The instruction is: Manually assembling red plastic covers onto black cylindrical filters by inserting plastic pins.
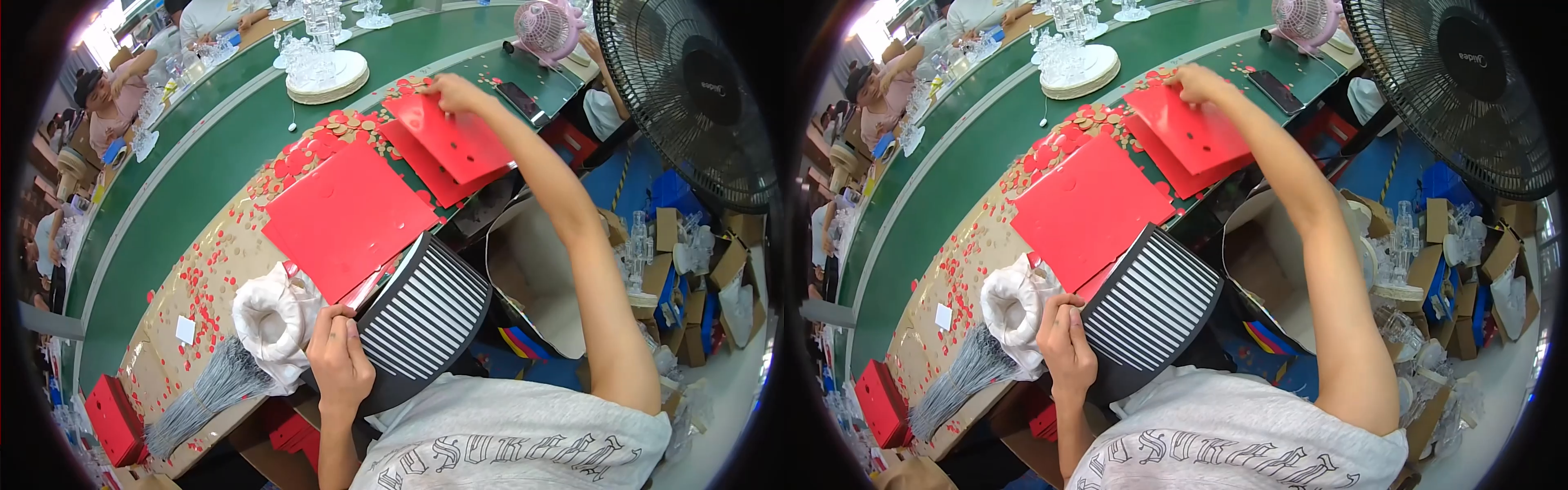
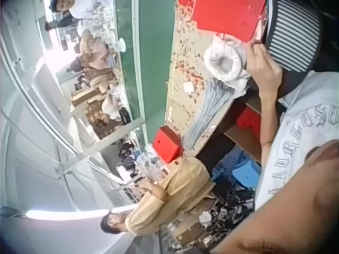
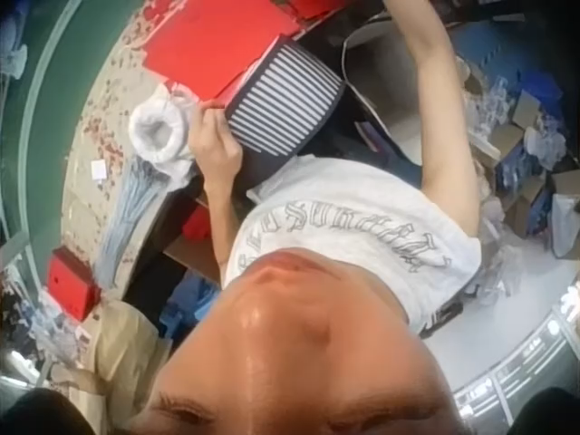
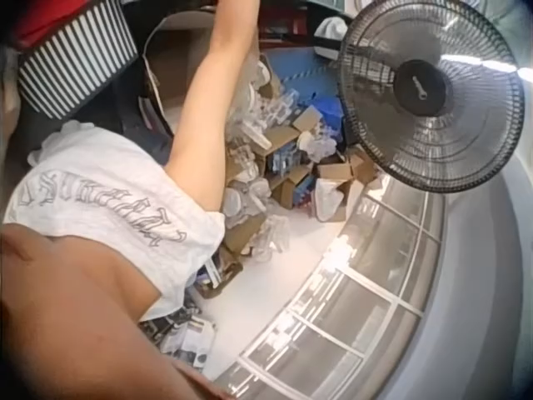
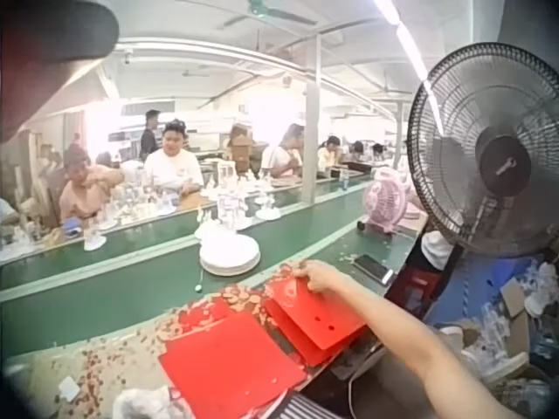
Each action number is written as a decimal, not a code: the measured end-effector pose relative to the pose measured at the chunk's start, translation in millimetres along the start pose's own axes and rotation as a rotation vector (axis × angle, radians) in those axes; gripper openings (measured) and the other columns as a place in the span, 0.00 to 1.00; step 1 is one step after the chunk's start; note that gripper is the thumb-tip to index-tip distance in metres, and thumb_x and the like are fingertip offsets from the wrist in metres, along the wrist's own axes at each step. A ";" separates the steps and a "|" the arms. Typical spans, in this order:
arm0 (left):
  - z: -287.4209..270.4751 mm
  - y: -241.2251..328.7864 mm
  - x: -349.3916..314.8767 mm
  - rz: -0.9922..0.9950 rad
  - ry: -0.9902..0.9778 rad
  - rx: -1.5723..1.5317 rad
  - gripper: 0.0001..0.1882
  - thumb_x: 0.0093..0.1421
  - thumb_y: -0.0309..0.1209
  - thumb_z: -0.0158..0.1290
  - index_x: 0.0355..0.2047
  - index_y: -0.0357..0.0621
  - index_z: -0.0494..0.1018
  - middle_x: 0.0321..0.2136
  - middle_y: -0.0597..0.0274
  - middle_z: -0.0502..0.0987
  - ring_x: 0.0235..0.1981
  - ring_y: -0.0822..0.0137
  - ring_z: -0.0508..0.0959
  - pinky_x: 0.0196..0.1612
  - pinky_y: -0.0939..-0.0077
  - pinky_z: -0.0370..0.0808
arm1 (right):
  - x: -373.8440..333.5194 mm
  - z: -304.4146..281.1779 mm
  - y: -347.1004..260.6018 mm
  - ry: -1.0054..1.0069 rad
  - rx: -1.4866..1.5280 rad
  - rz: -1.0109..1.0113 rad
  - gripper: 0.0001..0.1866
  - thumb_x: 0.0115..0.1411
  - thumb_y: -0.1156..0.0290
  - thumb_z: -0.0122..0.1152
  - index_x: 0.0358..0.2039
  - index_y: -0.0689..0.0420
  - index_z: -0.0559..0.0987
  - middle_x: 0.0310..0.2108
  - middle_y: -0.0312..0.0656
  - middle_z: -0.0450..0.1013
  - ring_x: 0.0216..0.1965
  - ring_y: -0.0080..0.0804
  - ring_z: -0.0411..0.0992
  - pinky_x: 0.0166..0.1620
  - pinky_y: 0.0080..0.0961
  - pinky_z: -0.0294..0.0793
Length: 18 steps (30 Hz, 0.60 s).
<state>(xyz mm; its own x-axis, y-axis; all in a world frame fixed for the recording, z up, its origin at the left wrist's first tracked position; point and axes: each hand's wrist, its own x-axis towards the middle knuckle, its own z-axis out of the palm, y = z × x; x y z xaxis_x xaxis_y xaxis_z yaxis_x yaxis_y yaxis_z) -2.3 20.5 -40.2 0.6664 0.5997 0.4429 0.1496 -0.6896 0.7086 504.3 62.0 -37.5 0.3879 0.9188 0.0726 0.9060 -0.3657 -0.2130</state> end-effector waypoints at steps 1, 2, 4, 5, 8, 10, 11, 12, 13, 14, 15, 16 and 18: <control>-2.5 0.3 -2.6 -0.016 0.006 -0.005 0.05 0.61 0.17 0.45 0.29 0.29 0.69 0.32 0.47 0.74 0.27 0.50 0.74 0.30 0.62 0.70 | -1.8 14.5 -7.1 0.003 -0.118 -0.028 0.31 0.49 0.80 0.56 0.54 0.44 0.81 0.52 0.47 0.74 0.49 0.43 0.76 0.54 0.38 0.76; -5.5 0.1 -4.5 -0.026 0.011 0.005 0.05 0.61 0.17 0.45 0.29 0.29 0.69 0.32 0.47 0.74 0.27 0.50 0.74 0.30 0.62 0.70 | -1.6 27.0 -14.1 0.007 -0.235 -0.057 0.31 0.49 0.79 0.57 0.55 0.43 0.80 0.55 0.47 0.72 0.56 0.44 0.72 0.59 0.39 0.73; -8.8 1.4 -5.1 -0.041 0.001 0.014 0.05 0.61 0.17 0.44 0.29 0.29 0.69 0.31 0.47 0.73 0.26 0.50 0.74 0.30 0.62 0.70 | 1.1 35.9 -8.9 -0.052 -0.116 -0.040 0.31 0.49 0.78 0.57 0.55 0.43 0.80 0.54 0.47 0.73 0.60 0.46 0.68 0.61 0.39 0.70; -8.9 4.1 -5.0 -0.061 0.005 -0.002 0.06 0.62 0.17 0.44 0.29 0.29 0.69 0.30 0.47 0.72 0.26 0.48 0.73 0.30 0.61 0.69 | 0.5 39.4 -4.4 -0.051 -0.120 -0.009 0.32 0.48 0.78 0.58 0.56 0.43 0.80 0.54 0.47 0.73 0.59 0.46 0.69 0.60 0.39 0.70; -6.8 4.4 2.6 -0.203 -0.090 -0.021 0.07 0.65 0.21 0.44 0.30 0.31 0.69 0.25 0.41 0.70 0.26 0.42 0.72 0.30 0.55 0.66 | -0.9 30.3 12.8 0.014 -0.159 -0.064 0.31 0.43 0.77 0.59 0.53 0.51 0.80 0.51 0.49 0.75 0.55 0.49 0.71 0.58 0.37 0.72; -8.7 -4.9 2.2 -0.274 -0.117 0.048 0.08 0.66 0.23 0.45 0.32 0.32 0.71 0.18 0.38 0.68 0.21 0.37 0.70 0.26 0.50 0.62 | -1.8 18.5 -15.8 0.107 -0.216 -0.258 0.28 0.44 0.76 0.62 0.50 0.57 0.79 0.51 0.48 0.76 0.51 0.52 0.73 0.55 0.40 0.73; -9.5 -8.0 2.4 -0.273 -0.086 0.024 0.08 0.66 0.24 0.45 0.32 0.31 0.71 0.18 0.37 0.68 0.20 0.38 0.70 0.25 0.50 0.61 | -15.1 10.8 -44.9 0.231 -0.086 -0.338 0.25 0.47 0.75 0.63 0.50 0.57 0.80 0.50 0.48 0.76 0.51 0.52 0.74 0.55 0.40 0.73; -15.6 -7.3 4.5 -0.317 -0.098 0.021 0.09 0.67 0.25 0.45 0.33 0.31 0.71 0.18 0.36 0.67 0.20 0.40 0.71 0.24 0.52 0.61 | -30.4 9.3 -79.6 0.345 0.058 -0.418 0.23 0.49 0.74 0.65 0.49 0.57 0.80 0.50 0.47 0.76 0.50 0.51 0.74 0.54 0.39 0.73; -16.7 -9.3 6.4 -0.347 -0.051 -0.053 0.10 0.68 0.26 0.46 0.31 0.31 0.70 0.17 0.38 0.65 0.17 0.43 0.67 0.23 0.55 0.60 | -57.2 1.3 -123.1 0.302 0.149 -0.534 0.21 0.51 0.73 0.65 0.48 0.57 0.80 0.50 0.46 0.76 0.49 0.50 0.74 0.53 0.38 0.74; -18.2 -11.1 8.4 -0.373 -0.049 -0.080 0.11 0.68 0.26 0.46 0.30 0.31 0.69 0.16 0.39 0.64 0.16 0.44 0.65 0.23 0.57 0.59 | -94.7 -7.1 -165.0 0.273 0.238 -0.636 0.19 0.53 0.72 0.66 0.47 0.57 0.80 0.50 0.45 0.76 0.49 0.48 0.75 0.52 0.37 0.74; -16.0 -13.9 13.4 -0.371 -0.057 -0.122 0.12 0.68 0.27 0.46 0.28 0.31 0.68 0.16 0.40 0.64 0.15 0.46 0.63 0.22 0.58 0.58 | -134.9 -10.1 -193.6 0.227 0.275 -0.819 0.17 0.53 0.74 0.66 0.45 0.56 0.81 0.47 0.44 0.77 0.48 0.46 0.75 0.50 0.36 0.75; -12.9 -17.4 15.6 -0.381 -0.042 -0.153 0.14 0.68 0.28 0.46 0.26 0.31 0.66 0.15 0.42 0.63 0.15 0.49 0.61 0.22 0.60 0.57 | -165.5 -4.1 -217.1 0.172 0.438 -0.865 0.16 0.52 0.73 0.67 0.43 0.54 0.83 0.44 0.42 0.76 0.46 0.44 0.75 0.49 0.38 0.76; -9.3 -18.4 19.8 -0.394 -0.065 -0.206 0.14 0.68 0.28 0.46 0.26 0.32 0.66 0.15 0.42 0.63 0.15 0.50 0.61 0.22 0.59 0.57 | -212.6 3.2 -242.6 0.165 0.312 -0.961 0.18 0.50 0.71 0.70 0.44 0.52 0.83 0.40 0.38 0.74 0.41 0.37 0.75 0.40 0.35 0.74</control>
<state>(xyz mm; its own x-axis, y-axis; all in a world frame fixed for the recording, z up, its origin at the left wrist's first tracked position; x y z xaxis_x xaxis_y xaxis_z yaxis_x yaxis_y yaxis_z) 1.3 48.9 -39.3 0.6332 0.7691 0.0864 0.2572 -0.3144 0.9138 201.5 -44.2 -4.4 -0.4390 0.7627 0.4749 0.7711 0.5911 -0.2366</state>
